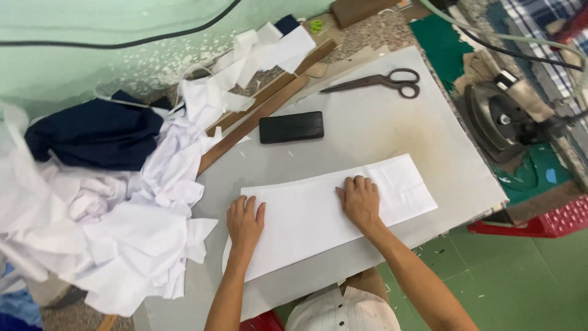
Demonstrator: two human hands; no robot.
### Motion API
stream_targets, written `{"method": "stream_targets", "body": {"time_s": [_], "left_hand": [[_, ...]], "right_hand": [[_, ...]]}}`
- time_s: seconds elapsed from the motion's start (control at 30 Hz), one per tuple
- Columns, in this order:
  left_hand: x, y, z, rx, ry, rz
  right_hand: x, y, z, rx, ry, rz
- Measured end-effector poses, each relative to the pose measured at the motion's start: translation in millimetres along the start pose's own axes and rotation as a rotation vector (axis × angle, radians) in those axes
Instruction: The person irons a white fabric piece on a table, then uses scissors to trim its edges. They repeat the ironing and trimming process on the same fabric piece.
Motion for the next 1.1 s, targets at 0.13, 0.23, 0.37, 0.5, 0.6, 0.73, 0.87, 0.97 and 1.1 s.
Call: {"method": "stream_targets", "body": {"time_s": [0.13,0.23,0.37,0.5,0.6,0.73,0.87,0.97,1.1], "left_hand": [[53.3,0.8,39.6,0.167,-0.295,0.092],[70.4,4.2,37.8,0.098,-0.589,0.180],[-13.2,-6.9,1.7,0.231,-0.174,0.017],[21.3,22.1,13.9,0.302,-0.184,0.058],[98.7,14.5,50.8,0.224,-0.557,0.237],[85.2,-17.8,36.8,0.145,-0.715,0.171],[-8.3,-3.1,-9.6,0.260,-0.130,-0.015],[13.7,1.7,7.0,0.320,-0.129,0.044],[87.4,-47.5,58.1,0.063,-0.528,0.211]], "right_hand": [[-0.9,11.2,27.0,-0.022,-0.023,-0.053],[-37.1,21.6,49.5,-0.057,0.439,-0.432],[78.0,36.2,17.0,0.035,0.195,-0.123],[97.6,80.0,23.8,0.329,0.144,-0.053],[0.9,63.2,53.7,0.030,0.464,-0.415],[27.6,43.6,47.9,-0.102,0.659,-0.438],[114.6,72.0,9.6,0.223,0.215,-0.083],[54.1,84.8,17.0,0.203,0.322,-0.225],[-25.9,25.0,47.4,-0.060,0.630,-0.287]]}}
Point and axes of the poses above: each hand's wrist, its own z-axis away from the middle knuckle, its own y-axis out of the back of the hand, x = y × z, the point moved 9 cm from there along -z, towards the middle knuckle, and after that the axes turned 12 degrees about -z, right-handed, at the moved point
